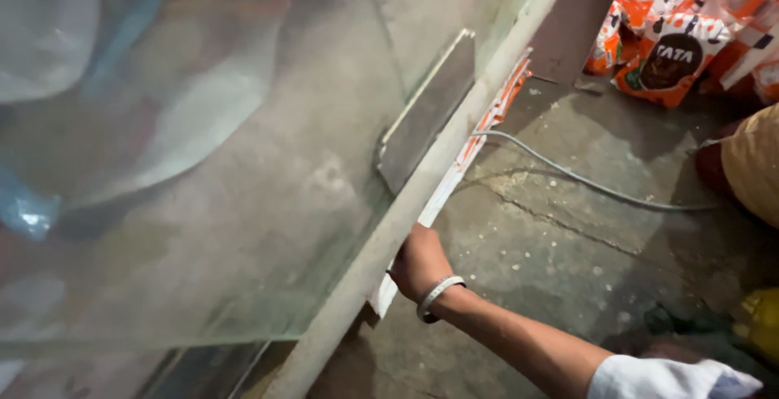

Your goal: The person sits on the floor and repeatedly picks up orange and white Tata Salt packets. Using a white marker, they write on the top of each packet and then place it back into a stack. This process is repeated for multiple packets throughout the clip.

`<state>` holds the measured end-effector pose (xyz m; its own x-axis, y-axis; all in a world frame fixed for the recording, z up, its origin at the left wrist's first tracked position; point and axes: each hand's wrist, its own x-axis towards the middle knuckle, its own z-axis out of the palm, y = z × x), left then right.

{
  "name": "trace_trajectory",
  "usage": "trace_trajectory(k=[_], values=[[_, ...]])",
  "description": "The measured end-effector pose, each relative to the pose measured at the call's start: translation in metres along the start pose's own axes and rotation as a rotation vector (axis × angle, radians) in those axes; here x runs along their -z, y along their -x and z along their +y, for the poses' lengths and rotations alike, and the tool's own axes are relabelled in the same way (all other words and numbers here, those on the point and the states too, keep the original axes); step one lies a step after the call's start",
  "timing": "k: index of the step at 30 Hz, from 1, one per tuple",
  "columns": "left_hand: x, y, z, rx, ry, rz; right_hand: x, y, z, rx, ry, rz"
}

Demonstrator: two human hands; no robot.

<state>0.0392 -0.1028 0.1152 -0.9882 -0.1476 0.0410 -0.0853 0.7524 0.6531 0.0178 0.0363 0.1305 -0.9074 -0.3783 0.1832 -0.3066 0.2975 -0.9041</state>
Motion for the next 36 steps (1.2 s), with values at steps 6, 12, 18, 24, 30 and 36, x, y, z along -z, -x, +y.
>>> trace_trajectory(k=[6, 12, 18, 24, 30, 36], values=[[0.007, -0.006, 0.005, -0.012, -0.012, -0.004, 0.008, 0.001, -0.015, 0.046, 0.057, -0.005], [-0.016, -0.013, 0.013, -0.035, -0.023, 0.009, 0.042, 0.024, -0.021, -0.146, 0.196, 0.049], [-0.039, -0.015, 0.017, -0.057, -0.043, 0.049, 0.074, 0.035, 0.0, -0.194, 0.268, 0.108], [-0.034, -0.016, 0.013, -0.027, -0.129, 0.115, 0.098, 0.041, 0.021, -0.196, 0.193, 0.132], [-0.014, -0.014, 0.018, -0.008, -0.131, 0.071, 0.1, 0.045, 0.012, -0.063, 0.208, 0.145], [-0.011, -0.009, 0.035, -0.185, -0.216, 0.258, 0.115, 0.049, 0.004, -0.151, 0.256, 0.169]])
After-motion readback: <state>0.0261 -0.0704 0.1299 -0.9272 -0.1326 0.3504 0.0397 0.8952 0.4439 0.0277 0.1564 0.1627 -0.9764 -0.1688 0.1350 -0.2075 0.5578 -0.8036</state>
